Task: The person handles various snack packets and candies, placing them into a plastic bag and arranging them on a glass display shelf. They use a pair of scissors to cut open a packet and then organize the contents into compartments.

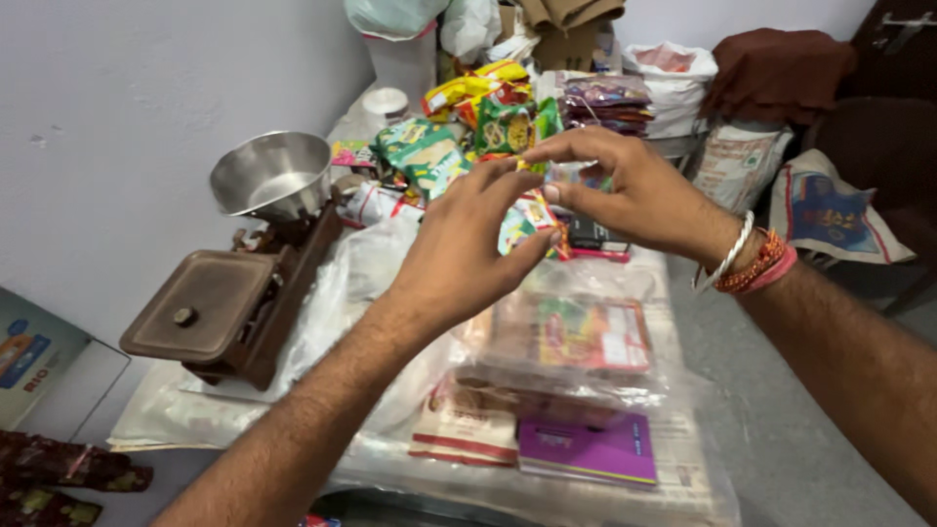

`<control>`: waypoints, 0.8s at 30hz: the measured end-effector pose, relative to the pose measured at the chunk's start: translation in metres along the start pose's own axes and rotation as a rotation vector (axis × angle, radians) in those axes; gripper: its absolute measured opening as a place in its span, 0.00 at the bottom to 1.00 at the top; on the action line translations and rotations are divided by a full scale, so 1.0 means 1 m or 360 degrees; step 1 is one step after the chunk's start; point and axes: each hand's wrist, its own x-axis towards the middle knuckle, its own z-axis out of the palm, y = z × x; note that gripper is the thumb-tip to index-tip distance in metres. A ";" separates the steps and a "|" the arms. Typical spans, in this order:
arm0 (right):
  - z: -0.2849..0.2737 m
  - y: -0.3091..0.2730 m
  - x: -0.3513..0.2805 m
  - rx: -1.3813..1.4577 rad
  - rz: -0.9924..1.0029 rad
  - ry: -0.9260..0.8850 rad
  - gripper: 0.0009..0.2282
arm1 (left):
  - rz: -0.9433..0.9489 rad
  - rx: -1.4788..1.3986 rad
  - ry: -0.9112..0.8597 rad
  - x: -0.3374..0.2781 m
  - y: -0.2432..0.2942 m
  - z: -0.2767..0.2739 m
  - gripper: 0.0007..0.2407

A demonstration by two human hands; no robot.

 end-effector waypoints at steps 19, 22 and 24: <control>0.003 -0.092 -0.099 -0.0339 -0.0288 -0.0025 0.23 | 0.0288 0.0185 -0.0151 -0.077 0.084 -0.036 0.23; 0.016 -0.125 -0.124 -0.0192 -0.0205 -0.0106 0.24 | 0.0187 0.0155 -0.0243 -0.118 0.107 -0.051 0.23; 0.025 -0.146 -0.140 -0.0169 -0.0207 -0.0170 0.25 | 0.0093 0.0124 -0.0332 -0.148 0.122 -0.059 0.24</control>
